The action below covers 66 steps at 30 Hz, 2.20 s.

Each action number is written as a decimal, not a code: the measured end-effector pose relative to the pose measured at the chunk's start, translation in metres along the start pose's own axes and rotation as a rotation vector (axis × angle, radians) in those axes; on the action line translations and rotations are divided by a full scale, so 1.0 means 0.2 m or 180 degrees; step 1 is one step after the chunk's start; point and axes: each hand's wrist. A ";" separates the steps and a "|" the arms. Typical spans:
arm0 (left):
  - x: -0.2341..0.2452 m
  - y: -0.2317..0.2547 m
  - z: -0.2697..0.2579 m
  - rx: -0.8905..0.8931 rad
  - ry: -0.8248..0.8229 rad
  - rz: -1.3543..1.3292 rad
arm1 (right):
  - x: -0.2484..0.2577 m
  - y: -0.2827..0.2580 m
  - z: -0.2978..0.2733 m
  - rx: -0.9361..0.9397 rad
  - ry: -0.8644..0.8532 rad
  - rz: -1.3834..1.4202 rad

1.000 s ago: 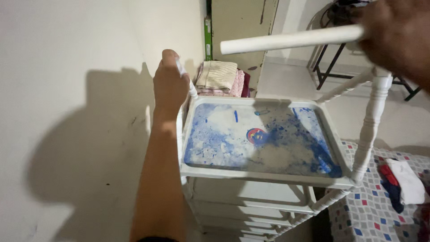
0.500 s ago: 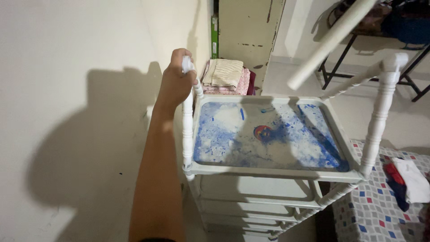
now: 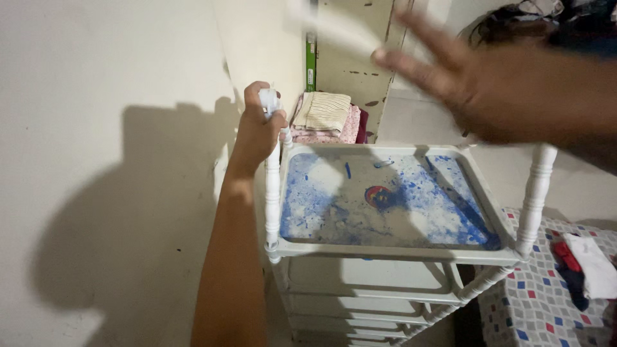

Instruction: The person assembles a white PVC pipe rack by connecting vertical and horizontal pipes with elbow and T-joints. They insert pipes into the base tray, attach vertical supports, and connect horizontal crossbars to complete the frame.

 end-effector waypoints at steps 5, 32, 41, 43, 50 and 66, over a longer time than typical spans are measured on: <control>-0.01 -0.01 -0.02 0.0287 0.0003 -0.0298 | 0.01 -0.04 0.05 0.0233 0.0512 -0.0182; -0.03 -0.07 -0.02 -0.0223 0.0340 0.0703 | -0.22 -0.03 0.16 0.0552 0.1335 -0.0149; -0.01 -0.01 -0.05 0.0262 0.0213 -0.0397 | -0.27 -0.03 0.32 0.0536 0.0847 0.1261; 0.00 -0.01 -0.06 0.0295 0.0243 -0.0330 | -0.29 0.02 0.37 0.0378 0.0196 0.2257; -0.01 0.00 -0.07 0.0064 0.0184 -0.0098 | -0.36 -0.11 0.31 0.0424 0.0429 0.2594; 0.01 0.13 -0.05 0.0663 0.0220 -0.0204 | -0.23 -0.07 0.27 0.0754 0.1277 0.0668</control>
Point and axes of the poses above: each hand's wrist, its own z-axis towards the middle knuckle, its own x-axis out of the back of the hand, y = z × x, and after that the axes turned 5 degrees about -z, right-handed
